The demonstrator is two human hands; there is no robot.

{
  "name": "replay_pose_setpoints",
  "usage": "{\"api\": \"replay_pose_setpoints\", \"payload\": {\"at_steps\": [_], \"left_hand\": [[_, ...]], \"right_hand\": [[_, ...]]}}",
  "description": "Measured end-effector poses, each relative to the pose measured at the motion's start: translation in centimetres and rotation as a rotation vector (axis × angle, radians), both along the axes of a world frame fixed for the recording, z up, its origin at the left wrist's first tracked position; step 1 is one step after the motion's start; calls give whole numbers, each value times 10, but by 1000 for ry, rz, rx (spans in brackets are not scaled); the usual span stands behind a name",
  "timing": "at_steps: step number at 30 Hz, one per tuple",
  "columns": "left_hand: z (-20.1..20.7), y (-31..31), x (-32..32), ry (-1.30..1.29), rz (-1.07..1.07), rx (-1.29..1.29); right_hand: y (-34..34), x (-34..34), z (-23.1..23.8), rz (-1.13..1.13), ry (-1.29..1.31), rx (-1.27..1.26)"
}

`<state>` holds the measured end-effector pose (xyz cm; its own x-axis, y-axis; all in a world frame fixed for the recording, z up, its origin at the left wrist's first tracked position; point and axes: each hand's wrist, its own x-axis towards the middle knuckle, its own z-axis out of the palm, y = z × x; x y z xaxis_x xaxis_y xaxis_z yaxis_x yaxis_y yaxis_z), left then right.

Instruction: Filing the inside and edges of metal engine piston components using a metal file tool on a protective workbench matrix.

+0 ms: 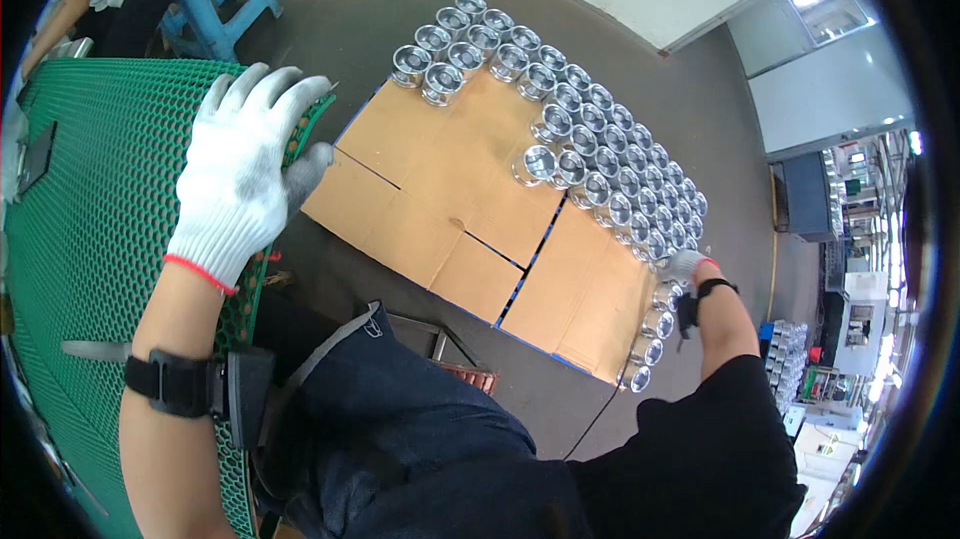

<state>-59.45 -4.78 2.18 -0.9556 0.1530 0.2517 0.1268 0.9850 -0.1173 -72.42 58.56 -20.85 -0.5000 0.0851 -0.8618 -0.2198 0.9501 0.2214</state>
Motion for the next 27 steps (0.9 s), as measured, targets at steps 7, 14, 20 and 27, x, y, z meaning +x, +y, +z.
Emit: {"api": "replay_pose_setpoints", "payload": {"at_steps": [7, 14, 20, 27], "left_hand": [[-17, -25, -4, -83, 34, 126], [-6, -20, -11, -246, 99, -12], [5, -29, -12, -520, 107, 41], [16, -34, 1, -592, 136, -30]], "right_hand": [[-125, -30, -47, -655, -333, -698], [-90, -149, -204, -635, 514, -925], [-188, -193, -156, -393, 494, -348], [-190, -236, -181, -254, 444, -323]]}}
